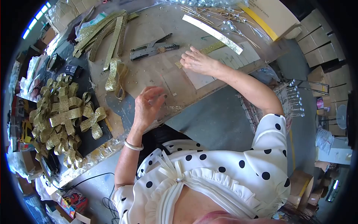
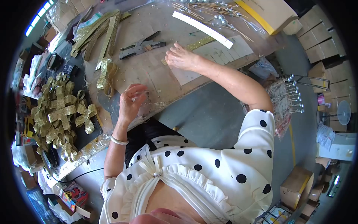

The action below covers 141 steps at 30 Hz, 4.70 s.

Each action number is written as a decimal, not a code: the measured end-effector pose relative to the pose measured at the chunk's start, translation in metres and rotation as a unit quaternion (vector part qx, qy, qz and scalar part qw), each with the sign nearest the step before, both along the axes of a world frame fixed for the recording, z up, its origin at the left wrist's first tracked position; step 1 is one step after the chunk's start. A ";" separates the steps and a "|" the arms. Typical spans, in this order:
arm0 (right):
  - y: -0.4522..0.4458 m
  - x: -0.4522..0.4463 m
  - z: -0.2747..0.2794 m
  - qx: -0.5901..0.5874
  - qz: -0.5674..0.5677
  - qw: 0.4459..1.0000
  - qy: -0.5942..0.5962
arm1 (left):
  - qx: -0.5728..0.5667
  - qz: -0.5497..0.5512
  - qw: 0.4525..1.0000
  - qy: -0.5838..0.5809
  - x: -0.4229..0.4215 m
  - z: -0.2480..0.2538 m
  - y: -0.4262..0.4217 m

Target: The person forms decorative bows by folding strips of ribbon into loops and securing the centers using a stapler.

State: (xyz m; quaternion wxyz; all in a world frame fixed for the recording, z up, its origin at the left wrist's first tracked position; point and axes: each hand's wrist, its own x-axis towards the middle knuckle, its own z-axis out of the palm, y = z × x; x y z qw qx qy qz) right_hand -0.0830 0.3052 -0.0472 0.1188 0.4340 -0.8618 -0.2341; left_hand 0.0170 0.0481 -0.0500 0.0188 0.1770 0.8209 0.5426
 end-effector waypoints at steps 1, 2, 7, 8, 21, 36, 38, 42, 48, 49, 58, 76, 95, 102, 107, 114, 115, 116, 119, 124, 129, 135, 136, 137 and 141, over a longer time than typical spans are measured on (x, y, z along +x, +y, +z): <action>0.002 -0.003 -0.001 0.006 0.019 0.999 0.033 | 0.000 0.002 1.000 0.003 0.002 0.001 0.001; 0.003 -0.006 -0.003 0.005 0.018 0.999 0.036 | 0.000 0.004 1.000 0.007 0.002 0.001 0.001; 0.009 -0.018 -0.009 -0.053 0.050 0.997 0.040 | 0.057 0.019 0.994 -0.091 -0.008 -0.008 0.003; 0.010 -0.020 -0.008 -0.054 0.054 0.996 0.040 | 0.033 0.030 0.994 -0.095 -0.014 -0.006 0.005; 0.021 -0.040 0.027 -0.214 -0.133 0.902 -0.351 | -0.285 0.027 0.951 0.121 -0.105 -0.014 0.098; 0.019 -0.015 0.031 -0.266 -0.188 0.836 -0.442 | -0.277 -0.031 0.948 0.152 -0.098 -0.013 0.098; 0.021 -0.011 0.016 -0.413 -0.045 0.886 -0.206 | -0.123 0.005 0.991 0.061 -0.095 -0.010 0.088; -0.002 0.040 0.034 -0.622 -0.018 0.783 0.005 | 0.121 0.006 0.988 -0.094 -0.077 -0.001 0.046; -0.052 0.085 0.007 -0.782 -0.210 0.074 -0.583 | 0.394 0.008 0.864 -0.314 -0.007 0.012 -0.007; -0.050 0.080 -0.004 -0.782 -0.209 0.073 -0.582 | 0.377 0.015 0.874 -0.307 0.003 0.011 -0.013; -0.042 0.070 -0.029 -0.875 0.002 -0.103 -0.473 | 0.370 0.140 0.899 -0.191 0.044 -0.012 -0.066; -0.060 0.120 0.057 -0.688 -0.097 0.437 -0.571 | 0.478 -0.097 0.820 -0.299 0.026 0.033 -0.016; -0.060 0.122 0.055 -0.679 -0.094 0.445 -0.576 | 0.396 -0.103 0.874 -0.263 0.032 0.035 -0.012; -0.060 0.119 0.055 -0.671 -0.093 0.463 -0.571 | 0.372 -0.076 0.887 -0.263 0.033 0.038 -0.012; -0.065 0.118 0.050 -0.690 -0.074 0.473 -0.543 | 0.358 -0.055 0.902 -0.234 0.033 0.032 -0.012; -0.073 0.142 0.024 -0.787 -0.027 0.516 -0.336 | 0.425 0.063 0.890 -0.153 0.040 0.030 0.000; -0.074 0.146 0.020 -0.733 -0.076 0.529 -0.421 | 0.425 0.063 0.889 -0.156 0.041 0.028 0.002; -0.083 0.149 0.015 -0.749 -0.079 0.511 -0.415 | 0.430 0.065 0.887 -0.156 0.041 0.025 0.005; -0.099 0.149 0.021 -0.804 -0.113 0.336 -0.477 | 0.445 0.078 0.878 -0.161 0.043 0.019 0.015; -0.097 0.141 0.013 -0.783 -0.094 0.382 -0.482 | 0.463 0.092 0.861 -0.186 0.045 0.018 0.010; -0.090 0.137 0.019 -0.738 -0.110 0.439 -0.500 | 0.404 0.014 0.891 -0.207 0.040 0.018 -0.007; -0.086 0.135 0.015 -0.721 -0.121 0.443 -0.519 | 0.332 -0.028 0.922 -0.198 0.037 0.024 -0.014; -0.086 0.135 0.015 -0.715 -0.126 0.440 -0.528 | 0.332 -0.027 0.921 -0.199 0.037 0.023 -0.015; -0.085 0.135 0.015 -0.709 -0.130 0.437 -0.537 | 0.325 -0.027 0.925 -0.197 0.037 0.023 -0.015; -0.084 0.134 0.012 -0.711 -0.130 0.418 -0.551 | 0.314 -0.036 0.928 -0.197 0.036 0.021 -0.018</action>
